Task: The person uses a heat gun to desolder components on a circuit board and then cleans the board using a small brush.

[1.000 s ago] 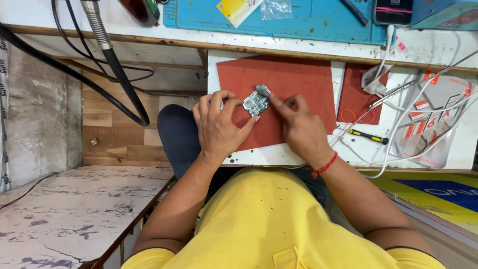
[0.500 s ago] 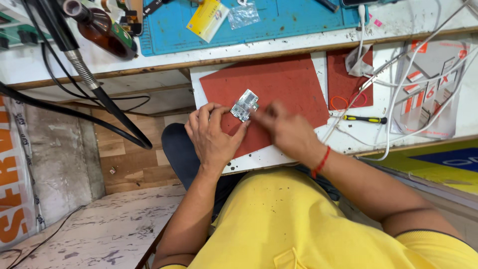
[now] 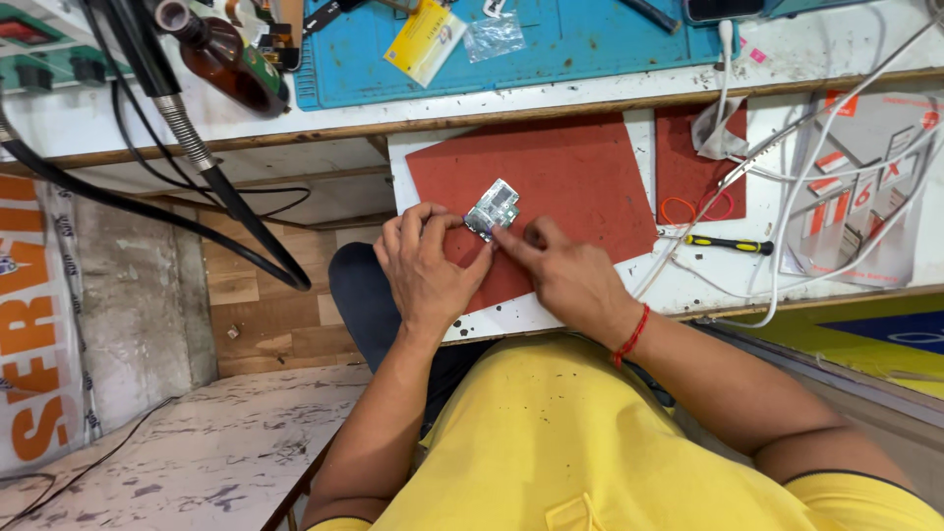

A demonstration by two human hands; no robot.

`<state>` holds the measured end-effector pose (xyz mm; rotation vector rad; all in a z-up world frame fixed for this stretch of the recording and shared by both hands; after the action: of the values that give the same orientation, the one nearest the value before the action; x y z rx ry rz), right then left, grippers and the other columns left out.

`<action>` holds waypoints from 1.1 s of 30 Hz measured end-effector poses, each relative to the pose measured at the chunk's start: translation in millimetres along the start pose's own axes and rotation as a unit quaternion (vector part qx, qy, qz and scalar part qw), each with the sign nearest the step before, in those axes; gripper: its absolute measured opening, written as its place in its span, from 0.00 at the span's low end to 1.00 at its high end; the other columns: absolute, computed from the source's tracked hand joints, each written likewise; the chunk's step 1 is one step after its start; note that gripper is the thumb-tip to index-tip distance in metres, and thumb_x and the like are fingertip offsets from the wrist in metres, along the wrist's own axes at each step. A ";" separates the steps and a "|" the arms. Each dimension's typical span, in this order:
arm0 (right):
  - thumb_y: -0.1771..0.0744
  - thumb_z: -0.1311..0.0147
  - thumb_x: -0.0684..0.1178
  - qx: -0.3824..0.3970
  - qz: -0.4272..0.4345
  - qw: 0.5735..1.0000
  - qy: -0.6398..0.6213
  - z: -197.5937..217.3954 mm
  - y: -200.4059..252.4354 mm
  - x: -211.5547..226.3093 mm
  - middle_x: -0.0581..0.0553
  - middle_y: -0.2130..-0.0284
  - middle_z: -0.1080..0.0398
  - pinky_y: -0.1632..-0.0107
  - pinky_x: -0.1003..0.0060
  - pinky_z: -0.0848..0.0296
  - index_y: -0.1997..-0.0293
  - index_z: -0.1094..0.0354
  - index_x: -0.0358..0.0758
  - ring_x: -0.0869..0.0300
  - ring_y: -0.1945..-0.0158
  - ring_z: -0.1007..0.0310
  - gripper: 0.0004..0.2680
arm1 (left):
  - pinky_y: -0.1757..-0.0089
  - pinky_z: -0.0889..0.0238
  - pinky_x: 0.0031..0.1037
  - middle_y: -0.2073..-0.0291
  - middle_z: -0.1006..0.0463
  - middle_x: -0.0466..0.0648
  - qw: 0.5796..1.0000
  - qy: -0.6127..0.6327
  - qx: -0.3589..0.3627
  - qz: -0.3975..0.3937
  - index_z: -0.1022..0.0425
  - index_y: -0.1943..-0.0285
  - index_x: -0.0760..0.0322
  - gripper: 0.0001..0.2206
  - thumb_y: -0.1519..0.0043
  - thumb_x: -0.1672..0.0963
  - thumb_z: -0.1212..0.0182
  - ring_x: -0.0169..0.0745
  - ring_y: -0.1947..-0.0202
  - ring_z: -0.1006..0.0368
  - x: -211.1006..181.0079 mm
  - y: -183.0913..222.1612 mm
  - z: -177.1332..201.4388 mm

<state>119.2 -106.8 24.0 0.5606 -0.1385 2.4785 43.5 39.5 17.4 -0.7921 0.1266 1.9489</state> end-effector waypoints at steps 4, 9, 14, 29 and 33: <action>0.35 0.52 0.40 -0.022 -0.039 0.999 0.016 10.5 -6.3 -22.8 0.41 0.55 0.31 0.68 0.51 0.24 0.33 0.33 0.54 0.44 0.69 0.25 0.22 | 0.46 0.46 0.41 0.50 0.28 0.42 1.000 -0.002 0.015 -0.002 0.20 0.57 0.59 0.20 0.53 0.48 0.21 0.46 0.46 0.36 0.1 -0.3 -4.1; 0.36 0.49 0.42 -0.046 -0.017 0.999 0.001 23.8 -5.1 -18.5 0.43 0.57 0.29 0.69 0.50 0.25 0.37 0.32 0.53 0.44 0.71 0.25 0.19 | 0.46 0.47 0.42 0.51 0.29 0.43 0.999 -0.013 -0.017 -0.032 0.18 0.52 0.56 0.22 0.52 0.47 0.21 0.47 0.47 0.37 -8.4 -1.4 5.1; 0.36 0.49 0.39 -0.030 0.009 0.999 0.028 5.1 3.0 -9.0 0.42 0.58 0.30 0.72 0.53 0.26 0.35 0.30 0.51 0.46 0.71 0.26 0.21 | 0.44 0.46 0.42 0.50 0.29 0.43 1.000 -0.011 -0.014 -0.025 0.19 0.53 0.55 0.21 0.51 0.48 0.21 0.48 0.45 0.36 -0.3 1.8 -0.9; 0.35 0.52 0.38 -0.030 0.003 0.998 0.050 13.3 -4.2 -20.8 0.42 0.54 0.28 0.68 0.52 0.25 0.34 0.30 0.54 0.46 0.70 0.25 0.21 | 0.44 0.47 0.41 0.49 0.29 0.43 0.999 0.018 -0.009 -0.027 0.19 0.53 0.58 0.21 0.50 0.48 0.21 0.46 0.46 0.37 -2.6 1.2 4.1; 0.36 0.50 0.38 -0.001 0.034 0.999 0.040 9.2 2.1 -3.0 0.43 0.57 0.28 0.69 0.52 0.25 0.36 0.29 0.55 0.46 0.72 0.25 0.22 | 0.44 0.47 0.44 0.52 0.29 0.42 1.000 -0.008 0.001 -0.027 0.18 0.53 0.56 0.20 0.51 0.49 0.22 0.47 0.46 0.37 -3.0 1.4 4.3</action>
<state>123.6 -112.1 31.1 0.4612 -0.1314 2.5632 41.1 38.3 22.2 -0.7696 0.0971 1.9035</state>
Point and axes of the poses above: each hand's wrist, its own y-axis away from the middle knuckle, its own z-axis out of the back of the hand, x = y × z, the point moved 8 cm from there along -y, towards the middle knuckle
